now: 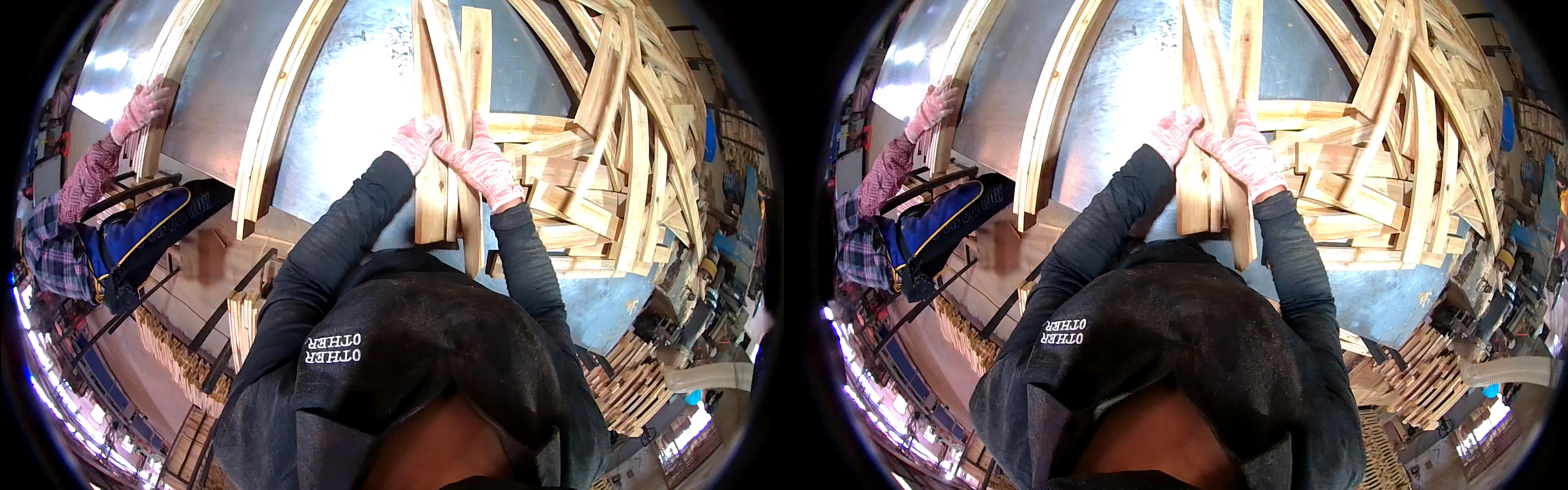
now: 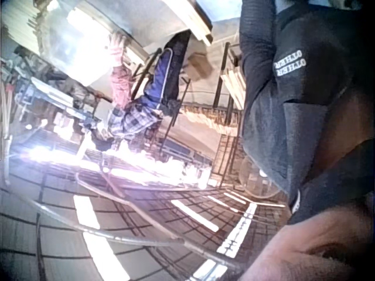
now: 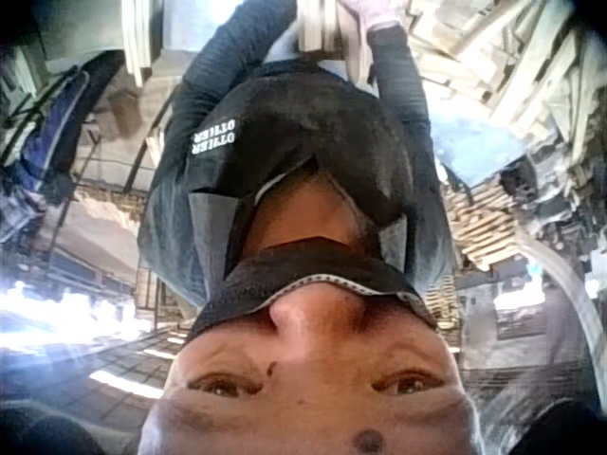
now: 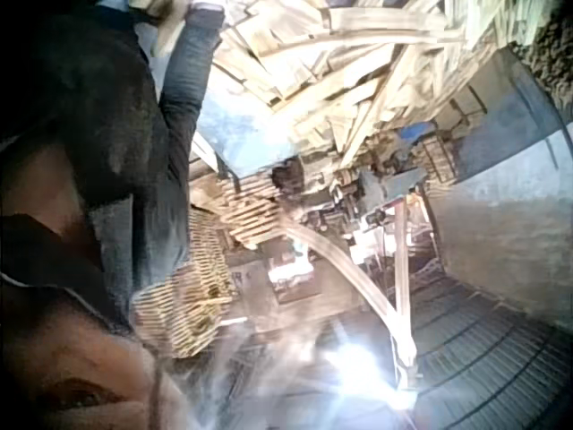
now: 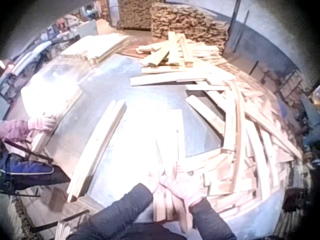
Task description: The person sorts wooden planks on a metal table, picking up pieces and arranging them into neat stacks. A second person assists by taking sorted planks from the table. The task involves repetitive handling and organizing of the wood pieces.
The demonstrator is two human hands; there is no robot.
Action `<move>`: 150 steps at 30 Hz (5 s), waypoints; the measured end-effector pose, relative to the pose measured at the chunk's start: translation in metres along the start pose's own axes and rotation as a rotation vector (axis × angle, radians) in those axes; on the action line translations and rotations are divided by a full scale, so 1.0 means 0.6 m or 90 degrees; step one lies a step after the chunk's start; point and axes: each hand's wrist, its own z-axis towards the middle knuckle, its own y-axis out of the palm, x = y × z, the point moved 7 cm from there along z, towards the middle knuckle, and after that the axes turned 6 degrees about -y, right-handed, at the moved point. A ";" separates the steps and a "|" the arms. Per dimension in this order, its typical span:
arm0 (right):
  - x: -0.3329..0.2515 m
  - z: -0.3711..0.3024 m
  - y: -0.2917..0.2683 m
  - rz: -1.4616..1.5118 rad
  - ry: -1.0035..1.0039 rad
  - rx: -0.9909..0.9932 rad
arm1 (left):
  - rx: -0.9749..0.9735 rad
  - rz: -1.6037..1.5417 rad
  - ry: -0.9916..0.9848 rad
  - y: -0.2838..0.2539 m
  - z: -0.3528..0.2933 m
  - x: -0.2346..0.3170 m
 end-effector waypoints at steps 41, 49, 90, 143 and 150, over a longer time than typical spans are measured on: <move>-0.173 0.154 0.276 0.813 0.025 -0.079 | 0.371 0.279 0.240 -0.335 -0.263 0.116; -0.093 0.046 0.162 -0.275 -0.068 0.146 | 0.081 0.005 -0.153 -0.260 -0.134 -0.098; 0.074 0.164 -0.219 -0.273 0.102 0.321 | 0.074 0.045 -0.063 -0.200 -0.088 0.002; 0.004 -0.180 -0.004 0.018 -0.174 0.304 | -0.308 -0.437 -0.178 -0.085 -0.165 0.007; 0.004 -0.185 0.105 0.582 0.150 -0.143 | -0.098 -0.157 -0.051 -0.022 -0.128 0.007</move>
